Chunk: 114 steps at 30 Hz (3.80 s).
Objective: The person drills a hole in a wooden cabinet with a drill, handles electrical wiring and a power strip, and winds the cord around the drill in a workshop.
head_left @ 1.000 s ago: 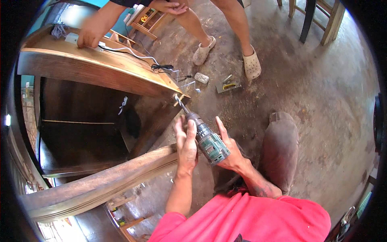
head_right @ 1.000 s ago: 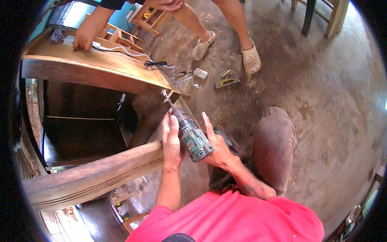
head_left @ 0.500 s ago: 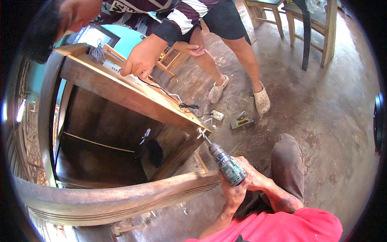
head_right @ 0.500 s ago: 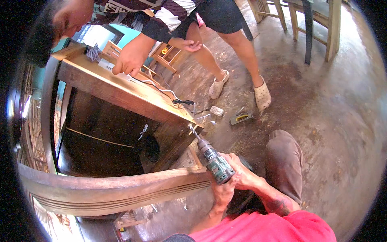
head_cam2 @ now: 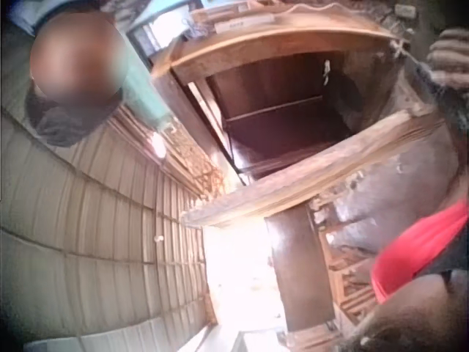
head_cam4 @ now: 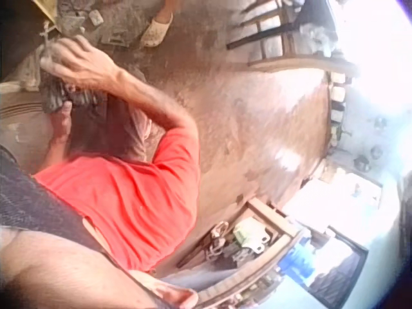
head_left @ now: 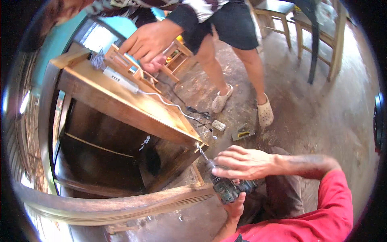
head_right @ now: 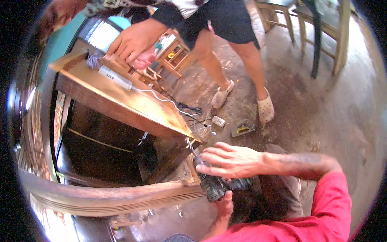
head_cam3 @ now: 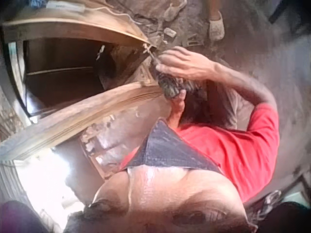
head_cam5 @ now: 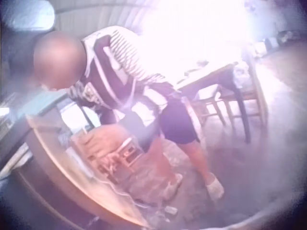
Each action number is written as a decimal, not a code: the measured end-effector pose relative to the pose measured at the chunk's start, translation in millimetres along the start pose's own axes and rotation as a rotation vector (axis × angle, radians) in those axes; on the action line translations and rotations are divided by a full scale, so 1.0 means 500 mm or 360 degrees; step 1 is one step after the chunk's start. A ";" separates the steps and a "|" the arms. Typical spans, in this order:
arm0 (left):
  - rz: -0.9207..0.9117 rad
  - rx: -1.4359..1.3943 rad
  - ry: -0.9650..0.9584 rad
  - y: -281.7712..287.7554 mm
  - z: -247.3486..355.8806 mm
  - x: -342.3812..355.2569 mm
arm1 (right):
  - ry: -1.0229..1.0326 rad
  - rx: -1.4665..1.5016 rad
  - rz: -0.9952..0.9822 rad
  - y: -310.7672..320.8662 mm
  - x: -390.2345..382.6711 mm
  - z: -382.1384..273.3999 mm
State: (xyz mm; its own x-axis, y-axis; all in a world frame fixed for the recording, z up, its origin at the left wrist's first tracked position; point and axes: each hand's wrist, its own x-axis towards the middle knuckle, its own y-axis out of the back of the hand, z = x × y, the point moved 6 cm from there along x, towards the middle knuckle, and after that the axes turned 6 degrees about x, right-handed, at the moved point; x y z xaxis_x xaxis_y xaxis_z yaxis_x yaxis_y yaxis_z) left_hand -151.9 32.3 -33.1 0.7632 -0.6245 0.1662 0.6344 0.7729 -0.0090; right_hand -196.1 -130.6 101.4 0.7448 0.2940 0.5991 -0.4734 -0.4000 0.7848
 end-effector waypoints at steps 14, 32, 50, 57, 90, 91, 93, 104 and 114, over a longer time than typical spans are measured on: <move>0.0680 0.0343 -0.0150 -0.019 -0.031 -0.008 | 0.1614 0.0461 -0.0025 -0.170 0.117 0.038; 0.0719 0.0350 -0.0049 -0.007 -0.043 0.016 | 0.1413 0.0852 -0.1254 -0.175 0.181 0.017; 0.0683 0.0348 0.0010 0.011 -0.036 0.055 | 0.1509 0.0475 -0.0664 -0.169 0.166 0.006; 0.0679 0.0373 0.0021 0.017 -0.028 0.060 | 0.1243 0.0782 -0.1446 -0.192 0.184 0.001; 0.0855 0.0737 0.0345 -0.012 -0.018 0.026 | 0.1427 0.0756 -0.1372 -0.230 0.170 -0.002; 0.0857 0.0773 0.0364 -0.013 -0.021 0.016 | 0.1406 0.0778 -0.1431 -0.229 0.174 -0.002; 0.0859 0.0817 0.0396 -0.010 -0.028 0.008 | 0.1405 0.0760 -0.1504 -0.223 0.184 -0.009; 0.0853 0.0925 0.0433 -0.014 -0.032 -0.019 | 0.1535 0.0880 -0.1574 -0.192 0.195 -0.003; 0.0825 0.0884 0.0433 -0.017 -0.083 -0.024 | 0.1406 0.0818 -0.1410 -0.212 0.180 0.031</move>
State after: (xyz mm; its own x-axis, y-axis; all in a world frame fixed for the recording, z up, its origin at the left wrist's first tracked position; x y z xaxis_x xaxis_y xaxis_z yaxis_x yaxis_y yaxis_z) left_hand -161.3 28.3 -75.9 0.9922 -0.1211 0.0288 0.0921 0.8701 0.4842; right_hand -71.7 -75.2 69.5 0.0646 0.9977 -0.0197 0.3772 -0.0062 0.9261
